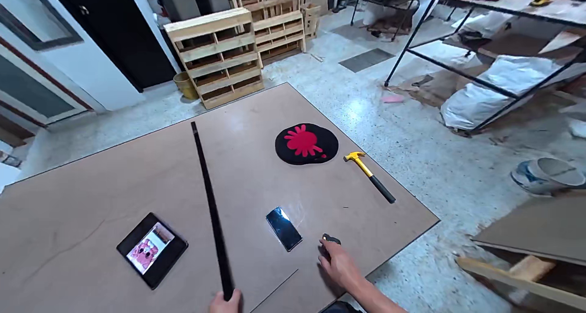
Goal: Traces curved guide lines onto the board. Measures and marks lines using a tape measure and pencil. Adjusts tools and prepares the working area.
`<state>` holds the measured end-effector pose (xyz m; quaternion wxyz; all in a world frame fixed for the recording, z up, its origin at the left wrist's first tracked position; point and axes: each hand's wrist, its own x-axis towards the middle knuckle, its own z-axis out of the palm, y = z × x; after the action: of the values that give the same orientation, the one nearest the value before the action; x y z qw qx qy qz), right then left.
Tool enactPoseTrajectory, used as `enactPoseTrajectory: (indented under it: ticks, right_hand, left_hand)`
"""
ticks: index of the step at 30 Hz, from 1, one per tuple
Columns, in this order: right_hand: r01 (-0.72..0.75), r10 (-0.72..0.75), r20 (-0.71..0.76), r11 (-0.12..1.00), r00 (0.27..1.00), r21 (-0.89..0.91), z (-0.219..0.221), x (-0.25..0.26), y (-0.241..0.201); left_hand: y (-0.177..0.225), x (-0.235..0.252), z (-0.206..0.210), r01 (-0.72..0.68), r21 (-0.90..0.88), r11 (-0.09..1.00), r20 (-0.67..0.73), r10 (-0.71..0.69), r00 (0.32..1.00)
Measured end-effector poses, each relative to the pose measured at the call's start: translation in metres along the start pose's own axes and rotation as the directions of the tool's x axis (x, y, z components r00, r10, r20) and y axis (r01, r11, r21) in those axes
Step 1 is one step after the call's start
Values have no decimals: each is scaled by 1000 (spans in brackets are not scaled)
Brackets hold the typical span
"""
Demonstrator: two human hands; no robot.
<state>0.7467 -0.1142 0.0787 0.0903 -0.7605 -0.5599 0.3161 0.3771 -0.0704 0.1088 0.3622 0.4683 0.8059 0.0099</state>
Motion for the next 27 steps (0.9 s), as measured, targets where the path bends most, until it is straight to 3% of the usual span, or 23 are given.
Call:
enactPoseTrajectory:
  ticks: [4,8,12,21,27]
  right_hand:
    - [131,-128,44,988,991,-85,-8,6,9]
    - [157,-142,97,974,985,-161,3,40,-22]
    - [145,-122,133,973,984,-180,16,71,-47]
    - [252,-264,-19,937,964,-243,37,101,-43]
    - [232,-257,-55,932,965,-279,27,138,-46]
  left_hand:
    - [55,-3,39,21,-27,999,8,-20,1000]
    - [73,-19,52,13,-23,1000,-11,-13,1000]
    - [71,-41,54,24,-75,997,-27,-27,999]
    - [29,-54,49,103,-60,993,37,-101,994]
    - [44,-44,60,74,-49,996,139,-66,988]
